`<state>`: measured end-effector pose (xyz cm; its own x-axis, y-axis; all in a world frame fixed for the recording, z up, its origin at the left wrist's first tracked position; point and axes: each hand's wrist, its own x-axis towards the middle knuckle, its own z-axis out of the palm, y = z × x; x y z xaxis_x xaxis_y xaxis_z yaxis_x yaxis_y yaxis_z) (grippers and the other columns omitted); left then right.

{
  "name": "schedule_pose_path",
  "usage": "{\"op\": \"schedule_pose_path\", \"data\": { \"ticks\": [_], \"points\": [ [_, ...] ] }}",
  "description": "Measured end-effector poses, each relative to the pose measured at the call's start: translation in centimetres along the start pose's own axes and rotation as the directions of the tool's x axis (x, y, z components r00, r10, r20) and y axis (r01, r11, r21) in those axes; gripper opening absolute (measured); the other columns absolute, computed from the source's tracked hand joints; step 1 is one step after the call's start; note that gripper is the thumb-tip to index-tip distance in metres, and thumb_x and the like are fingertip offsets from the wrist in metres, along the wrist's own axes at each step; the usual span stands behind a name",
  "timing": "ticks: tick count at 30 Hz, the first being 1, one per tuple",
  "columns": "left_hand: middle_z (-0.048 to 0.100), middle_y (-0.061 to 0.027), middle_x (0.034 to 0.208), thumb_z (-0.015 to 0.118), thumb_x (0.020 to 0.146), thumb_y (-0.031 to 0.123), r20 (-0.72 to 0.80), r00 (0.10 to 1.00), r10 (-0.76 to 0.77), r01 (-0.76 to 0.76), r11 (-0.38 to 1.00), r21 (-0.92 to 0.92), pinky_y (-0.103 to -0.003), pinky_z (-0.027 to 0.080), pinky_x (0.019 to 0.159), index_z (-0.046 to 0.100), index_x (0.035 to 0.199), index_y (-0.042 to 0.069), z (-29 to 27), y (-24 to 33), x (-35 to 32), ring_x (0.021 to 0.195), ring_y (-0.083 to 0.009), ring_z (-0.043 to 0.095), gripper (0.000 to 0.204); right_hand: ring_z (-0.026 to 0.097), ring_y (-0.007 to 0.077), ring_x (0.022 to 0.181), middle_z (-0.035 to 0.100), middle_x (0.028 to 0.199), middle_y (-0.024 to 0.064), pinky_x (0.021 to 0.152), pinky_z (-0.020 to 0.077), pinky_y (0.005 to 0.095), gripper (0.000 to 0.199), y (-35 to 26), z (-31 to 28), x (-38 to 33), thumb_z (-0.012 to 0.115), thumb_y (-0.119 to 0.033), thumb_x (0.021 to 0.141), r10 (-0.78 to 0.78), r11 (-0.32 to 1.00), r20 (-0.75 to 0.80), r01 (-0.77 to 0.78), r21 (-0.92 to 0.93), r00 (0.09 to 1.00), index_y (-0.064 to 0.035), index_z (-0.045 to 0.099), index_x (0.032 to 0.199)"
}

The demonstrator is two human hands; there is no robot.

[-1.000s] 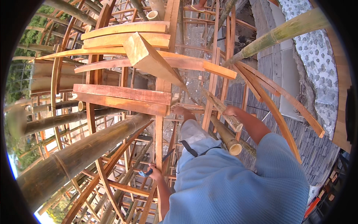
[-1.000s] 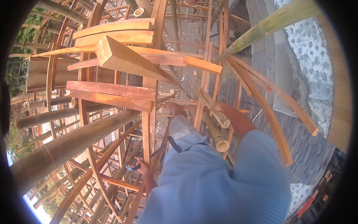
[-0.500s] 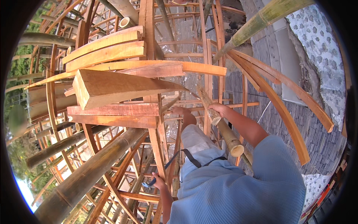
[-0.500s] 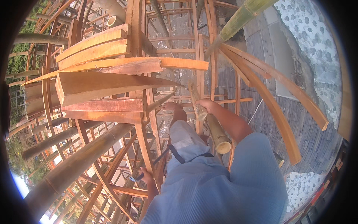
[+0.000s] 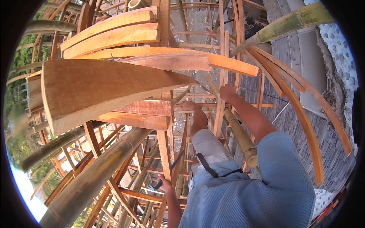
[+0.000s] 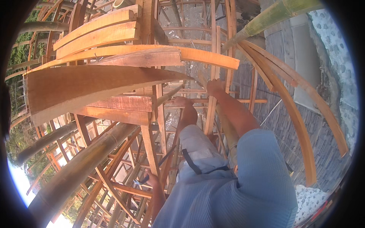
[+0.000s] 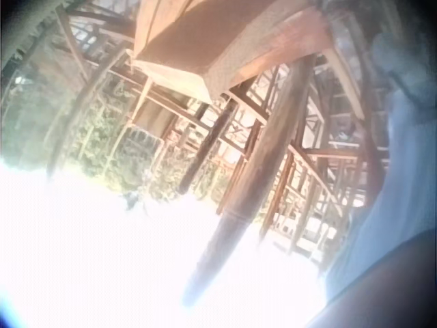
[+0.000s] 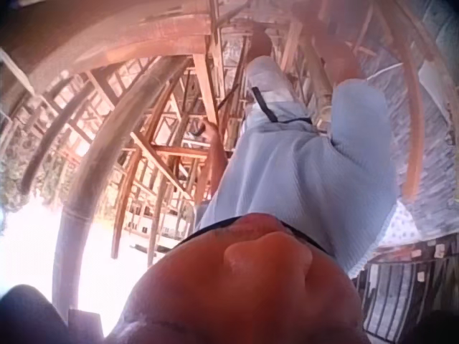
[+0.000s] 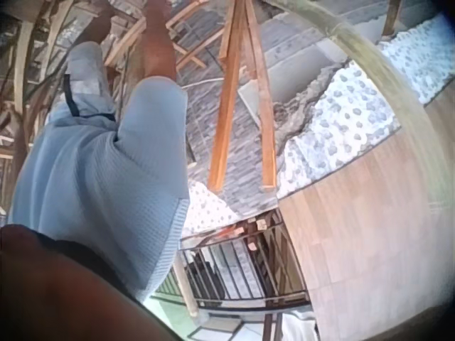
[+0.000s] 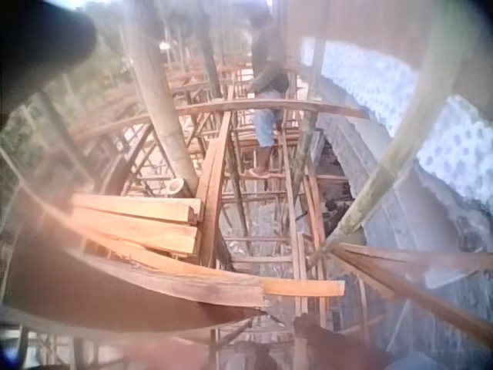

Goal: The person uses pliers to tighten wire ties securing bamboo poles to a wooden frame. They then pick up a long metal rod and a wooden plank, positioning them within the scaffolding structure.

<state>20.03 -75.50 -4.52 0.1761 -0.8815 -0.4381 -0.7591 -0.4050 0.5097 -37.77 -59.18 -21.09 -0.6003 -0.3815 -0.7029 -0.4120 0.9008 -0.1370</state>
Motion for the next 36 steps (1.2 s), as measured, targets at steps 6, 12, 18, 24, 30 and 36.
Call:
{"op": "schedule_pose_path", "data": {
  "ticks": [6, 12, 18, 24, 30, 36],
  "points": [
    [0.072, -0.0138, 0.081, 0.054, 0.105, 0.036, -0.054, 0.965, 0.258, -0.233, 0.928, 0.290, -0.042, 0.051, 0.077, 0.071, 0.085, -0.001, 0.3, 1.1, -1.1, 0.079, -0.0289, 0.068, 0.045, 0.075, 0.0279, 0.086, 0.076, 0.095, 0.0161, 0.081, 0.0580, 0.0426, 0.024, -12.3, -14.5, -18.9, 0.064, -0.022, 0.096, -0.738, 0.521, -0.012, 0.581, 0.625, 0.674, -0.0033, 0.075, 0.108],
    [0.072, -0.0156, 0.082, 0.056, 0.100, 0.047, -0.197, 0.979, 0.057, 0.002, 0.957, 0.289, -0.050, 0.051, 0.077, 0.072, 0.082, 0.010, 1.2, 2.0, -1.9, 0.082, -0.0383, 0.069, 0.044, 0.057, 0.0286, 0.128, 0.056, 0.140, 0.0204, 0.101, 0.0497, 0.0479, 0.059, -34.5, -22.2, -20.8, 0.074, -0.032, 0.091, -0.651, 0.559, -0.525, 0.814, 0.157, 0.548, -0.0111, 0.053, 0.142],
    [0.074, -0.0151, 0.085, 0.057, 0.097, 0.052, -0.236, 0.971, -0.036, 0.102, 0.956, 0.274, -0.051, 0.053, 0.079, 0.077, 0.081, 0.013, 1.3, 2.4, -1.8, 0.085, -0.0387, 0.071, 0.047, 0.021, 0.0524, 0.151, 0.013, 0.171, 0.0206, 0.108, 0.0287, 0.0781, 0.119, -45.6, -16.7, -16.4, 0.085, -0.054, 0.074, -0.627, 0.765, -0.151, 0.568, -0.303, 0.764, -0.0293, 0.014, 0.166],
    [0.075, -0.0186, 0.088, 0.061, 0.095, 0.054, -0.260, 0.964, -0.053, 0.131, 0.947, 0.294, -0.052, 0.053, 0.082, 0.079, 0.084, 0.013, 1.7, 2.2, -1.9, 0.088, -0.0410, 0.071, 0.046, 0.044, 0.0443, 0.133, 0.020, 0.167, 0.0177, 0.104, 0.0379, 0.0663, 0.121, -46.8, -15.4, -14.6, 0.086, -0.042, 0.067, -0.576, 0.806, -0.229, 0.498, -0.320, 0.785, -0.0380, 0.017, 0.166],
    [0.073, -0.0244, 0.087, 0.065, 0.090, 0.060, -0.359, 0.928, -0.098, 0.180, 0.963, 0.202, -0.055, 0.052, 0.085, 0.079, 0.086, 0.008, 2.2, 1.5, -1.5, 0.090, -0.0445, 0.070, 0.054, 0.037, 0.0420, 0.144, 0.028, 0.164, 0.0235, 0.115, 0.0365, 0.0534, 0.125, -45.3, -20.3, -10.5, 0.085, -0.048, 0.072, -0.662, 0.747, 0.116, 0.642, 0.172, 0.740, -0.0278, 0.007, 0.168],
    [0.074, -0.0213, 0.092, 0.067, 0.091, 0.052, -0.287, 0.950, -0.125, 0.187, 0.962, 0.199, -0.053, 0.053, 0.084, 0.076, 0.091, 0.008, 1.7, 2.2, -2.1, 0.092, -0.0428, 0.070, 0.045, 0.045, 0.0257, 0.137, 0.037, 0.157, 0.0161, 0.112, 0.0411, 0.0424, 0.112, -40.9, -22.9, -9.3, 0.079, -0.039, 0.085, -0.809, 0.489, 0.420, 0.076, 0.869, 0.411, -0.0226, 0.006, 0.168]
  ]
}}
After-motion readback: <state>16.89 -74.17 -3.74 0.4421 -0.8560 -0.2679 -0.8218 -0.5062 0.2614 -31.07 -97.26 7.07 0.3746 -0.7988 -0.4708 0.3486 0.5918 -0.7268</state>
